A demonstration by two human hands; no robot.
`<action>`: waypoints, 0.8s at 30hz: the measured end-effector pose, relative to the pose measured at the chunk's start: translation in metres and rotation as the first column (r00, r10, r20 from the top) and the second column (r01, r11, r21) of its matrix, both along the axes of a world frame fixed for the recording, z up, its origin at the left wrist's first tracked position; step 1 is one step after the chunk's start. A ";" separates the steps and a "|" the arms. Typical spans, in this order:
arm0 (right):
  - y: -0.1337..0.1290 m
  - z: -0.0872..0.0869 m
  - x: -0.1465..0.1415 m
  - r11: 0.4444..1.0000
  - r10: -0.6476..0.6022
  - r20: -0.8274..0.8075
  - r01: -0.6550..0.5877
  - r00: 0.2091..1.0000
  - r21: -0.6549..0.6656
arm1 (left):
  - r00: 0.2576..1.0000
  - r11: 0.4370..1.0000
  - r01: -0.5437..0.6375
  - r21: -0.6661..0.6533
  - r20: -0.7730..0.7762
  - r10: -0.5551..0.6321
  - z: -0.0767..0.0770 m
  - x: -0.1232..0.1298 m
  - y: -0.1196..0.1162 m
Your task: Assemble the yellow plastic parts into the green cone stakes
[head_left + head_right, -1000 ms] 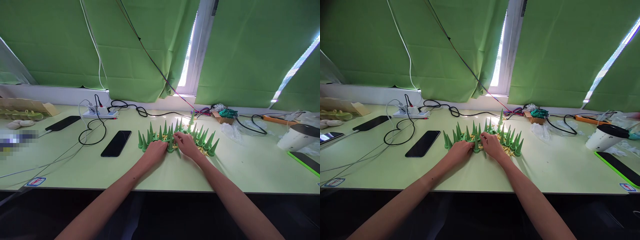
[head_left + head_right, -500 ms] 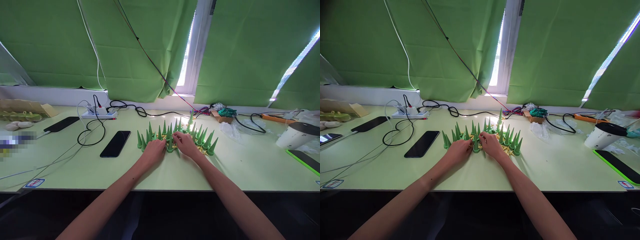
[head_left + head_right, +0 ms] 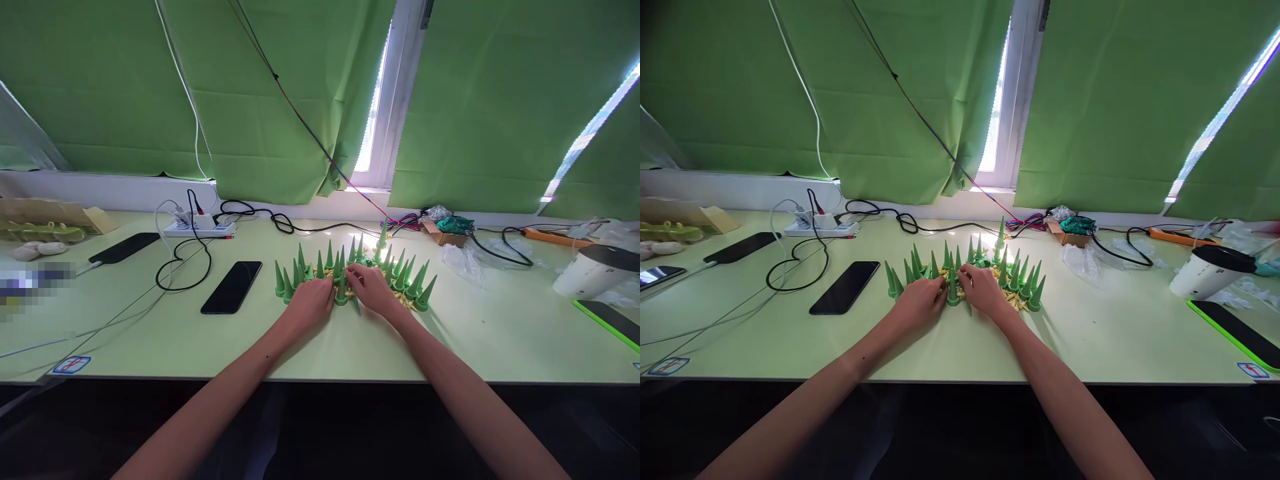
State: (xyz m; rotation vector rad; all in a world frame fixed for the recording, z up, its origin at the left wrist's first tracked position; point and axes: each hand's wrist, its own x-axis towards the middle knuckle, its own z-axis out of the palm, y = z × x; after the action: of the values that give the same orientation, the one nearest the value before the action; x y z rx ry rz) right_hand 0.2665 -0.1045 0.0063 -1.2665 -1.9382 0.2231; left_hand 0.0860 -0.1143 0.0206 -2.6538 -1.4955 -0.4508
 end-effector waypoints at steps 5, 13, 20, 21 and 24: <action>-0.001 0.000 0.000 1.000 0.002 0.009 -0.002 1.000 0.002 | 0.997 1.000 0.016 -0.027 0.082 -0.013 0.003 0.000 -0.002; -0.001 0.000 0.000 1.000 0.006 0.019 -0.006 1.000 0.004 | 0.980 0.999 0.018 -0.028 0.196 -0.012 0.007 0.000 -0.004; -0.001 0.000 0.001 1.000 -0.001 0.034 0.001 0.999 0.001 | 0.993 0.999 0.000 -0.052 0.117 0.006 0.008 -0.001 -0.005; -0.001 0.000 0.001 1.000 -0.001 0.033 0.001 0.999 -0.002 | 0.995 0.999 0.000 -0.054 0.098 0.006 0.008 0.000 -0.006; 0.000 0.000 0.000 1.000 -0.002 0.035 0.002 0.999 -0.002 | 0.999 0.999 0.010 -0.053 0.052 -0.007 0.009 0.000 -0.009</action>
State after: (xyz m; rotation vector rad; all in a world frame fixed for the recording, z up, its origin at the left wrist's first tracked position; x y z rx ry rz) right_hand 0.2669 -0.1049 0.0061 -1.2816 -1.9670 0.2030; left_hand 0.0863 -0.1229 0.0297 -2.7103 -1.5322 -0.4904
